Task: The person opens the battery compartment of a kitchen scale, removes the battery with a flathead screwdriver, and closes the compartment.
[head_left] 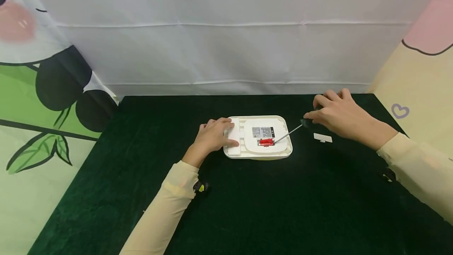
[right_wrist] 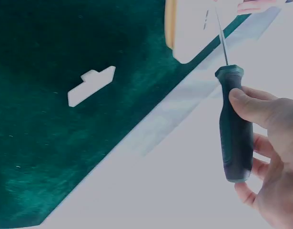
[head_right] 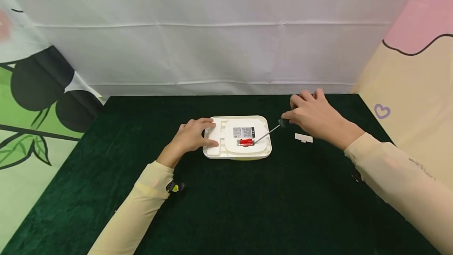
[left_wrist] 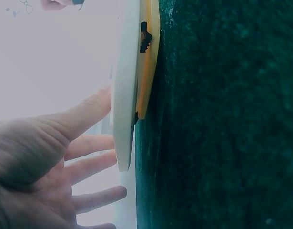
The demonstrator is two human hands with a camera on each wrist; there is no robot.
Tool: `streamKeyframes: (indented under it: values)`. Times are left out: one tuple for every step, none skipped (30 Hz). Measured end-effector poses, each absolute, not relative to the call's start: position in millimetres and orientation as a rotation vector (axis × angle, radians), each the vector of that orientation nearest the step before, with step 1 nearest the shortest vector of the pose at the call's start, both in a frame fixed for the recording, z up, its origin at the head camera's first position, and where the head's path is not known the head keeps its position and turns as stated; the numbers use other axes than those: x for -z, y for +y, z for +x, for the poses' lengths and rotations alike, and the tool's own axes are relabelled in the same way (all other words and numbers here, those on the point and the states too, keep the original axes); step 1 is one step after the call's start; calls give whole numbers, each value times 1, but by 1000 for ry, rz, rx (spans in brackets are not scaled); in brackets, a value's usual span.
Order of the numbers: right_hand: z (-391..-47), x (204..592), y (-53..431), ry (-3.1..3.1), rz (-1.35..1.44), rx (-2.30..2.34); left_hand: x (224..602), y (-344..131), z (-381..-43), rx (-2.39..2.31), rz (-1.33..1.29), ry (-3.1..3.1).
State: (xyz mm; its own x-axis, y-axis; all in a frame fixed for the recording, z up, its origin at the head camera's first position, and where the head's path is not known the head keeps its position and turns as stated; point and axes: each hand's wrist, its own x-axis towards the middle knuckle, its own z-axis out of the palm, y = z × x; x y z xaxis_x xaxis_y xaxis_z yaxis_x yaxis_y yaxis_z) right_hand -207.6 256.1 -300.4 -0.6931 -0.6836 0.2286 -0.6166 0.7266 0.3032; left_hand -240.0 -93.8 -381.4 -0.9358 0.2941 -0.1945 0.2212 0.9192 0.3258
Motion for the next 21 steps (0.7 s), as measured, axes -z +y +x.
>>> streamKeyframes:
  values:
    - [-208, 298, 254, -2596, 1021, 310, 381, -94, -240, -443, 388, 2839]
    - [-208, 297, 252, -2588, 1028, 322, 381, -94, -240, -445, 388, 2838]
    - [-209, 295, 251, -2578, 1034, 329, 381, -93, -241, -447, 388, 2838]
    - [-209, 295, 250, -2569, 1037, 330, 381, -93, -241, -446, 390, 2836]
    - [-209, 295, 250, -2566, 1037, 325, 381, -93, -241, -446, 393, 2836]
    - [-209, 296, 251, -2564, 1037, 315, 382, -92, -241, -447, 395, 2835]
    - [-209, 298, 253, -2568, 1030, 304, 381, -92, -241, -448, 398, 2834]
    - [-209, 300, 255, -2584, 1018, 282, 381, -92, -242, -448, 402, 2835]
    - [-209, 303, 259, -2602, 1003, 248, 381, -92, -242, -448, 407, 2835]
    - [-208, 307, 262, -2625, 986, 209, 381, -92, -242, -447, 411, 2835]
    - [-208, 312, 267, -2650, 968, 168, 380, -92, -242, -447, 413, 2836]
    - [-208, 317, 271, -2675, 948, 119, 380, -92, -242, -447, 414, 2838]
    - [-208, 322, 275, -2706, 923, 65, 380, -92, -242, -448, 416, 2838]
    - [-208, 328, 279, -2735, 902, 2, 380, -93, -242, -447, 416, 2839]
    - [-207, 334, 283, -2757, 886, -53, 380, -93, -241, -446, 414, 2838]
    - [-207, 340, 286, -2779, 871, -103, 380, -94, -241, -444, 413, 2837]
    - [-207, 346, 290, -2793, 862, -149, 381, -94, -241, -446, 411, 2836]
    - [-207, 353, 293, -2806, 855, -192, 381, -94, -240, -447, 410, 2835]
    - [-207, 359, 296, -2814, 850, -231, 381, -95, -240, -449, 410, 2835]
    - [-206, 365, 298, -2813, 854, -264, 382, -95, -240, -450, 409, 2836]
    - [-205, 371, 300, -2811, 858, -290, 382, -95, -240, -452, 409, 2837]
